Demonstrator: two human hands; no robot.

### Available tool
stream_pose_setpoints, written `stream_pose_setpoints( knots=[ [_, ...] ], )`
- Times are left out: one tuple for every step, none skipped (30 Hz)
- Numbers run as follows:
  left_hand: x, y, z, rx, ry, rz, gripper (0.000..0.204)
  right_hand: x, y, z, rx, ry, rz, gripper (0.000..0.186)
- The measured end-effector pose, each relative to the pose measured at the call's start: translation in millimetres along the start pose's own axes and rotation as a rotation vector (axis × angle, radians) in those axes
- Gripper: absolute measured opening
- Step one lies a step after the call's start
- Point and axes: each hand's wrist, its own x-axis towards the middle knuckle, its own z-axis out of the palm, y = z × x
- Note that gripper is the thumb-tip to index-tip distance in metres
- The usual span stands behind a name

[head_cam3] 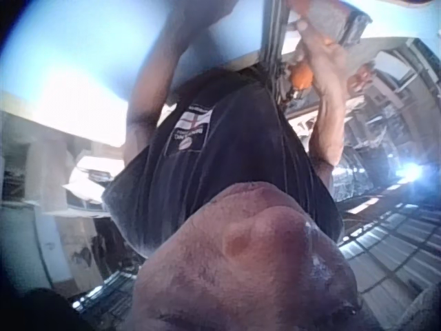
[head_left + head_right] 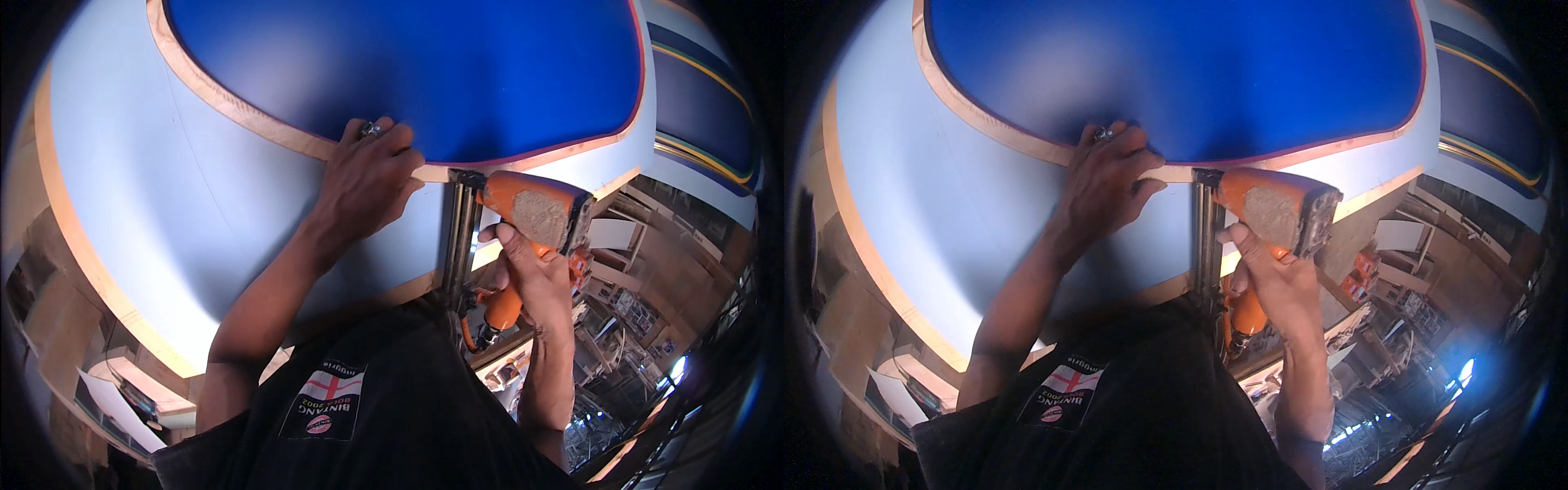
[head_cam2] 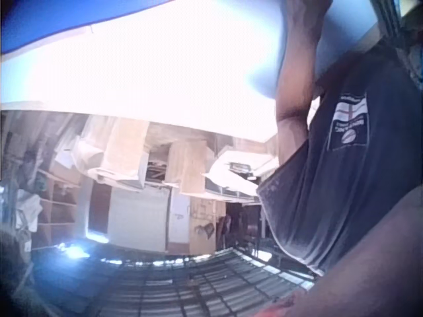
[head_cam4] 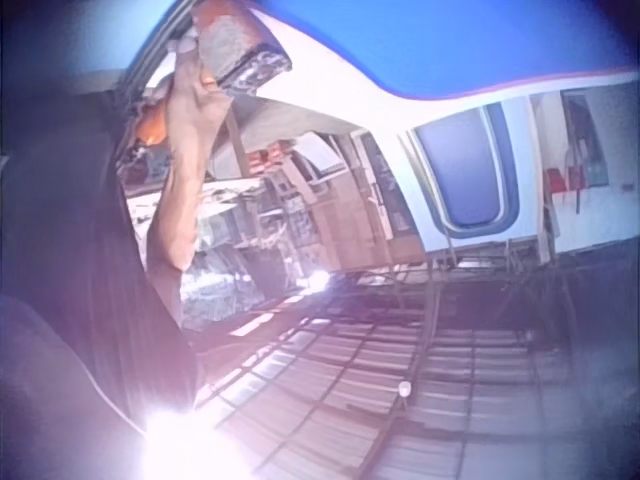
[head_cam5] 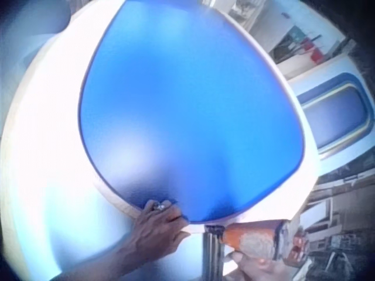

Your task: The person uses a pneumatic nail gun to attach a thin wooden trim strip along the curved edge of a large blue and white board. They hold the trim in place with one hand and fire the nail gun with the other, moving along the perimeter.

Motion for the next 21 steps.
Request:
stream_pose_setpoints(
  knots=[
    [1,0,0,0.000,-0.008,0.000,0.025,0,-3,1,0.047,-0.010,-0.015,0.033],
    [2,0,1,0.000,-0.015,-0.001,0.025,-2,-4,-1,0.041,-0.007,-0.015,0.032],
    [1,0,2,0.001,-0.029,-0.008,0.026,-5,-1,-2,0.036,-0.008,-0.007,0.031],
    [2,0,1,-0.003,-0.017,-0.005,0.026,-7,1,-3,0.030,-0.009,0.001,0.030],
    [4,1,1,-0.007,-0.005,-0.003,0.027,-6,1,-3,0.035,-0.008,-0.004,0.030],
    [4,2,1,-0.015,0.004,0.002,0.028,-6,3,-3,0.041,-0.002,-0.006,0.030],
    [4,2,1,-0.014,-0.002,-0.001,0.028,-7,4,-2,0.046,0.003,-0.008,0.029],
    [3,2,1,-0.014,-0.009,-0.004,0.029,-8,6,-1,0.051,0.008,-0.011,0.029],
    [2,2,1,-0.011,-0.014,-0.008,0.029,-8,7,-1,0.041,0.013,0.001,0.028],
    [2,1,1,-0.014,-0.011,-0.008,0.029,-8,8,0,0.032,0.018,0.012,0.028],
    [1,1,2,-0.017,-0.008,-0.008,0.029,-9,9,0,0.023,0.023,0.024,0.028],
    [1,1,2,-0.020,-0.005,-0.008,0.029,-9,9,1,0.016,0.026,0.028,0.028],
    [1,1,2,-0.021,-0.002,-0.007,0.029,-9,9,1,0.009,0.028,0.033,0.028],
    [2,2,0,-0.022,0.001,-0.005,0.029,-9,10,2,0.003,0.031,0.037,0.029],
    [2,3,-1,-0.021,0.004,-0.002,0.028,-9,9,2,0.008,0.032,0.037,0.029],
    [3,2,-1,-0.020,-0.002,-0.003,0.028,-8,8,2,0.014,0.033,0.037,0.029],
    [3,2,0,-0.019,-0.009,-0.003,0.028,-8,7,2,0.022,0.035,0.037,0.029],
    [6,3,-3,-0.013,-0.009,0.003,0.028,-7,6,3,0.037,0.031,0.037,0.029],
    [5,3,-4,-0.006,-0.013,-0.003,0.026,-6,7,5,0.054,0.027,0.037,0.029],
    [1,3,-3,0.002,-0.018,-0.009,0.023,-6,9,5,0.072,0.024,0.035,0.029],
    [2,-1,-4,0.019,-0.007,-0.010,0.021,-4,7,6,0.018,-0.013,0.028,0.029]
  ],
)
